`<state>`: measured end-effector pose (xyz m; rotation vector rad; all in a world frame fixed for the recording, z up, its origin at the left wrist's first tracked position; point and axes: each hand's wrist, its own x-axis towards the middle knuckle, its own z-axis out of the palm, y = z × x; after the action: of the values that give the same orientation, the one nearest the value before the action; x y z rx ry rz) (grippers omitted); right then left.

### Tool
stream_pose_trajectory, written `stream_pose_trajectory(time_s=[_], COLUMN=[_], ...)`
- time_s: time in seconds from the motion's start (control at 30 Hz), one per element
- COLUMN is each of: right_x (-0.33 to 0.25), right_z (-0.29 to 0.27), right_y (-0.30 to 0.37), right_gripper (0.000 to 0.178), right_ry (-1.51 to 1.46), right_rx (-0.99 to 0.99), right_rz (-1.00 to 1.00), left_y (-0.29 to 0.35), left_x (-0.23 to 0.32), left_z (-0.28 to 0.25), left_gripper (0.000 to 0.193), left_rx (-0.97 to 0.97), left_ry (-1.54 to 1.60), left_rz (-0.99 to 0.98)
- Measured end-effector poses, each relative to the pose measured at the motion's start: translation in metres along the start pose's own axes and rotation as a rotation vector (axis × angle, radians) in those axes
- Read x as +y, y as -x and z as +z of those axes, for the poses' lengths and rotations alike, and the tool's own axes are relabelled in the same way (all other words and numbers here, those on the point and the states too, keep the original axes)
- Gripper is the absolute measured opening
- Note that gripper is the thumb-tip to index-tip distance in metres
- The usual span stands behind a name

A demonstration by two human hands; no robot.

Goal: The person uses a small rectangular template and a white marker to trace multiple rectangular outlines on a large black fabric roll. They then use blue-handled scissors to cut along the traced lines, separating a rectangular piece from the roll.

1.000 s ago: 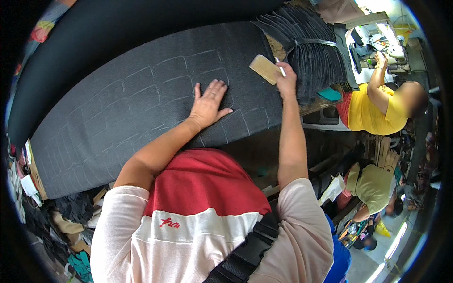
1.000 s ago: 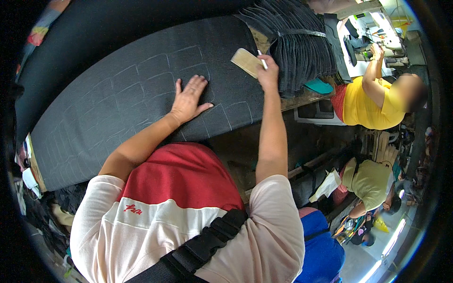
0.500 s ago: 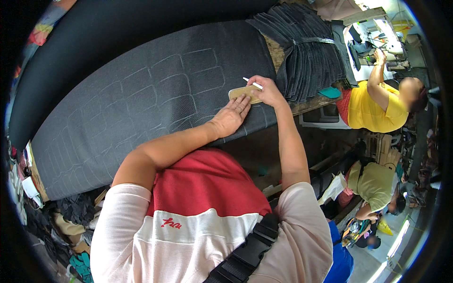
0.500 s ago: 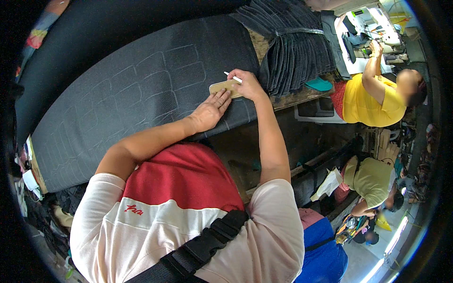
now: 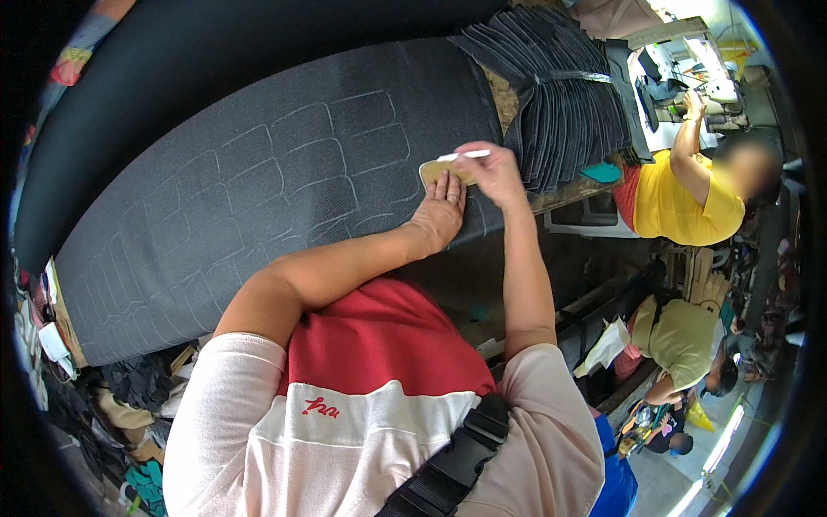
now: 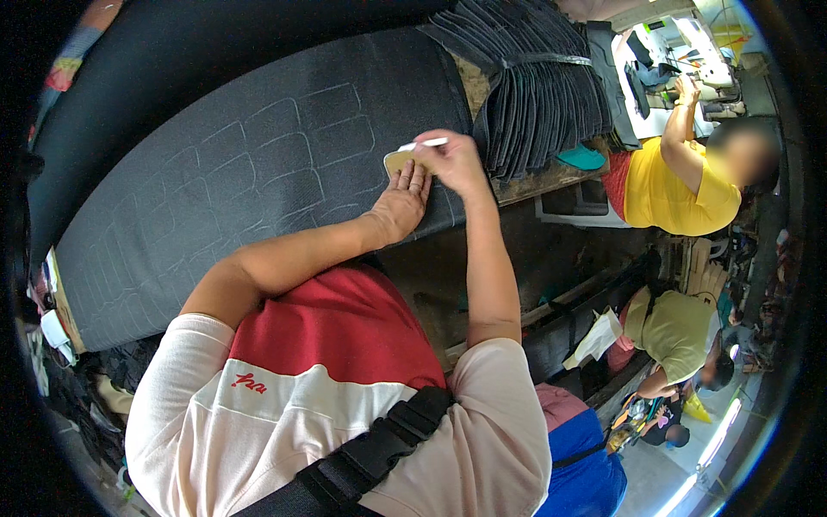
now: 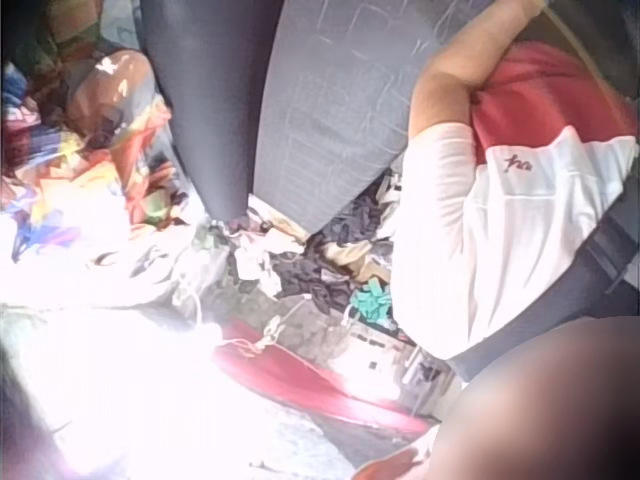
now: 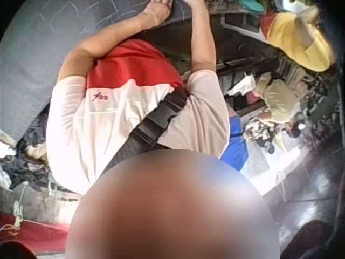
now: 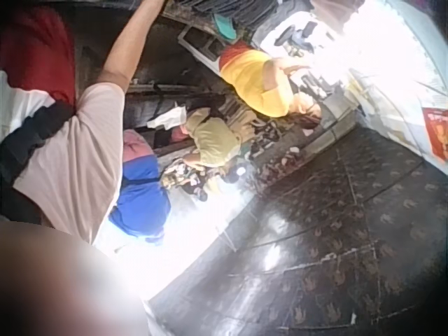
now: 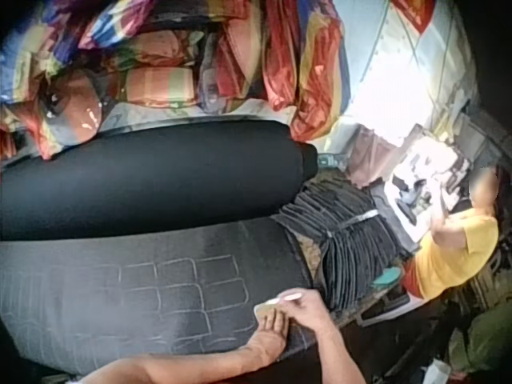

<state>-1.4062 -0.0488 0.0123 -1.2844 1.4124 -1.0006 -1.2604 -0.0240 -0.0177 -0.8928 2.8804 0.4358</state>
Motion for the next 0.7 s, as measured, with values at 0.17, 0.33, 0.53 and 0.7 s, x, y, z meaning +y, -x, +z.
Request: stream_pose_trajectory(time_s=[0.17, 0.33, 0.53, 0.7], right_x=[0.003, 0.000, 0.006, 0.022], right_z=[0.024, 0.032, 0.036, 0.019], right_y=[-0.006, -0.021, -0.021, -0.003], right_gripper=[0.011, 0.012, 0.014, 0.016], right_ry=[0.383, 0.521, 0.479, 0.543], right_rx=[-0.266, -0.243, 0.102, 0.544], right_rz=[-0.176, -0.176, -0.060, -0.088], left_y=[-0.004, 0.001, -0.002, 0.004], left_x=[-0.001, 0.002, 0.000, 0.000], left_z=[-0.011, -0.009, 0.003, 0.009], left_gripper=[0.048, 0.046, 0.050, 0.051], left_rx=[-0.347, -0.217, -0.129, 0.060], left_ry=[0.002, -0.059, 0.122, 0.018], left_rz=[0.055, 0.025, -0.047, -0.049])
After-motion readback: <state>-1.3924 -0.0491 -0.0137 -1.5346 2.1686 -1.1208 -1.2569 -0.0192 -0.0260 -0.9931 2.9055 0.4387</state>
